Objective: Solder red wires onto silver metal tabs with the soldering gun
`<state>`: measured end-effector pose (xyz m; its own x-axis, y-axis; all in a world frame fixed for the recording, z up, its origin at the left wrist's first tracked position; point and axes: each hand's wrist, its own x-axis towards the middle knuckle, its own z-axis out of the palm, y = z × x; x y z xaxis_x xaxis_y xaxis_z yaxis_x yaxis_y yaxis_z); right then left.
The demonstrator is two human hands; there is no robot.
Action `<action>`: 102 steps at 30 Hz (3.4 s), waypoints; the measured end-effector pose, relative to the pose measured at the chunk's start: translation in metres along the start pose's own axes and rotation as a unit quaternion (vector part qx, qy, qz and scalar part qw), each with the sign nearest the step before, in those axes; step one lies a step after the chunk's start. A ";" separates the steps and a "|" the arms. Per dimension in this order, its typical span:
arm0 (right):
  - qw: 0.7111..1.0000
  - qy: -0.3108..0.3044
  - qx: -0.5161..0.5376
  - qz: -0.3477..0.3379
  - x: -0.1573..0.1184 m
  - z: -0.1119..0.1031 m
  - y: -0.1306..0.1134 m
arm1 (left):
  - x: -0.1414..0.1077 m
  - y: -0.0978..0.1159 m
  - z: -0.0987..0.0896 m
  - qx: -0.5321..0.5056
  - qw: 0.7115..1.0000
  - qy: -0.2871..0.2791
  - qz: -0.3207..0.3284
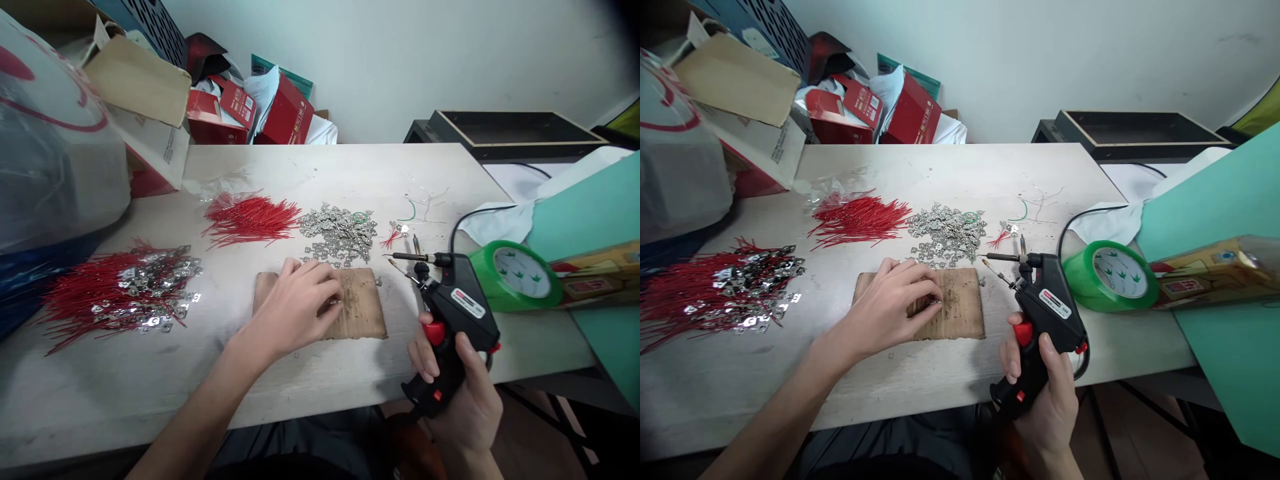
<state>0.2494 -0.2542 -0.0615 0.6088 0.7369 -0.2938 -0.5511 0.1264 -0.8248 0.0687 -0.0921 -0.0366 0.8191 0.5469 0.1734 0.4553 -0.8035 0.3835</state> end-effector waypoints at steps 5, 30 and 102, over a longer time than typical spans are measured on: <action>1.000 0.000 -0.004 -0.008 0.000 0.001 -0.001 | 0.001 -0.002 0.001 0.001 1.000 0.013 -0.006; 1.000 0.001 0.007 0.022 0.001 -0.001 0.000 | 0.003 0.000 0.006 -0.002 0.999 0.031 0.008; 0.966 -0.049 -0.208 -0.146 -0.036 0.042 0.005 | -0.066 0.080 0.008 -0.351 0.912 0.192 -0.090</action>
<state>0.2011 -0.2525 -0.0348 0.6353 0.7722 0.0103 -0.0753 0.0752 -0.9943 0.0541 -0.1942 -0.0250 0.5085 0.8059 0.3032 0.1245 -0.4173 0.9002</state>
